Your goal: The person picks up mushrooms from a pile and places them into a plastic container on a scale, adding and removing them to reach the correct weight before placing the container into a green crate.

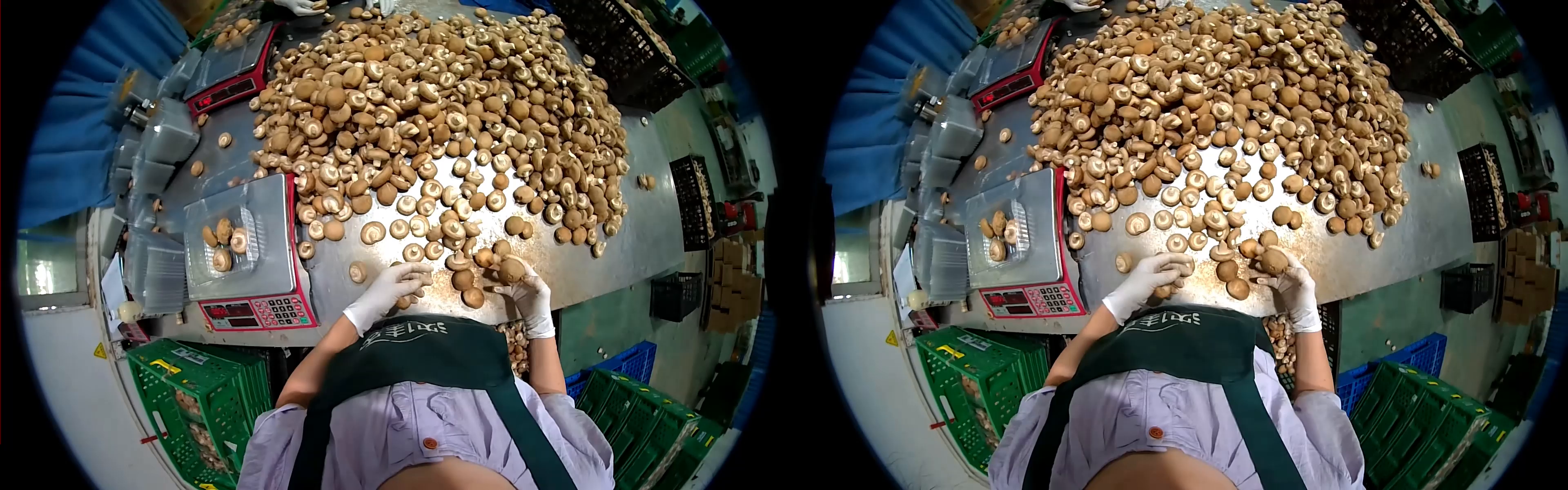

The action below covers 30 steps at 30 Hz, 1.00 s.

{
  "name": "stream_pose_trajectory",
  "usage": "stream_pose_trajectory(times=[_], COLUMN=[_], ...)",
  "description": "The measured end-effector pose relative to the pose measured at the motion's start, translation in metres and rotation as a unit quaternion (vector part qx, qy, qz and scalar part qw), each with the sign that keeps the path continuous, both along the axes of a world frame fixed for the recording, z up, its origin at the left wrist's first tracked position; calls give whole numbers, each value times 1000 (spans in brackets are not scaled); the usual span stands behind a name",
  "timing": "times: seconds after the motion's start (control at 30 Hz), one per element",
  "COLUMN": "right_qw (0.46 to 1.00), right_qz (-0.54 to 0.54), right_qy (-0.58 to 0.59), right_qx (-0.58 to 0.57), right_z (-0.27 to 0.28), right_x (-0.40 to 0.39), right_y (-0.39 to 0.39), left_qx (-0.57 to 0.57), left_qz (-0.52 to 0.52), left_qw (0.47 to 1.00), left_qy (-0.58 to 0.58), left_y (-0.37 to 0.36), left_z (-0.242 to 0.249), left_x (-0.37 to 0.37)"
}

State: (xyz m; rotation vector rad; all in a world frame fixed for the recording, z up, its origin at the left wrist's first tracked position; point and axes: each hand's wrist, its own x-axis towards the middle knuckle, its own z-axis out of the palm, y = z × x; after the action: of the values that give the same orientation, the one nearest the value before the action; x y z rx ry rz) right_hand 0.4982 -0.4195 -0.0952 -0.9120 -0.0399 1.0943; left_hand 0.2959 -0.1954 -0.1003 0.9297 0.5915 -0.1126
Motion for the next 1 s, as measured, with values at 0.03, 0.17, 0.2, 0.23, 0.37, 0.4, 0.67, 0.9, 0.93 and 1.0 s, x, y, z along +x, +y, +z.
stream_pose_trajectory(times=[0.03, 0.17, 0.2, 0.23, 0.37, 0.4, 0.67, 0.9, 0.93, 1.0], right_qw=[1000, 929, 865, 780, 559, 593, 825, 753, 769, 759], right_qz=[-24, 89, 148, 204, 256, 202, -42, 179, 169, 93], right_qy=[18, -234, -353, -463, -680, -685, -511, -632, -611, -632], right_qx=[-5, -272, -324, -368, -400, -373, -238, -48, -81, -123], right_z=[11, 24, 24, 23, -8, -10, -3, 56, 55, 50], right_x=[-2, -5, -12, -20, -43, -42, -16, -72, -68, -55], right_y=[5, 18, 27, 36, 59, 65, 101, 112, 114, 122], left_qx=[40, 27, 29, 35, 0, 1, -89, -421, -400, -325], left_qz=[-18, -12, -13, -2, 34, 38, 44, 105, 102, 122], left_qw=[999, 999, 999, 999, 998, 998, 995, 892, 899, 926], left_qy=[-6, 20, 20, 23, 57, 56, -19, -126, -147, -146], left_y=[-2, 1, 1, 2, 2, 1, 2, -8, -4, 0], left_z=[-2, -6, -5, -3, 5, 4, 3, -27, -46, -41], left_x=[1, 3, 2, 1, -2, -2, -12, -21, -22, -25])
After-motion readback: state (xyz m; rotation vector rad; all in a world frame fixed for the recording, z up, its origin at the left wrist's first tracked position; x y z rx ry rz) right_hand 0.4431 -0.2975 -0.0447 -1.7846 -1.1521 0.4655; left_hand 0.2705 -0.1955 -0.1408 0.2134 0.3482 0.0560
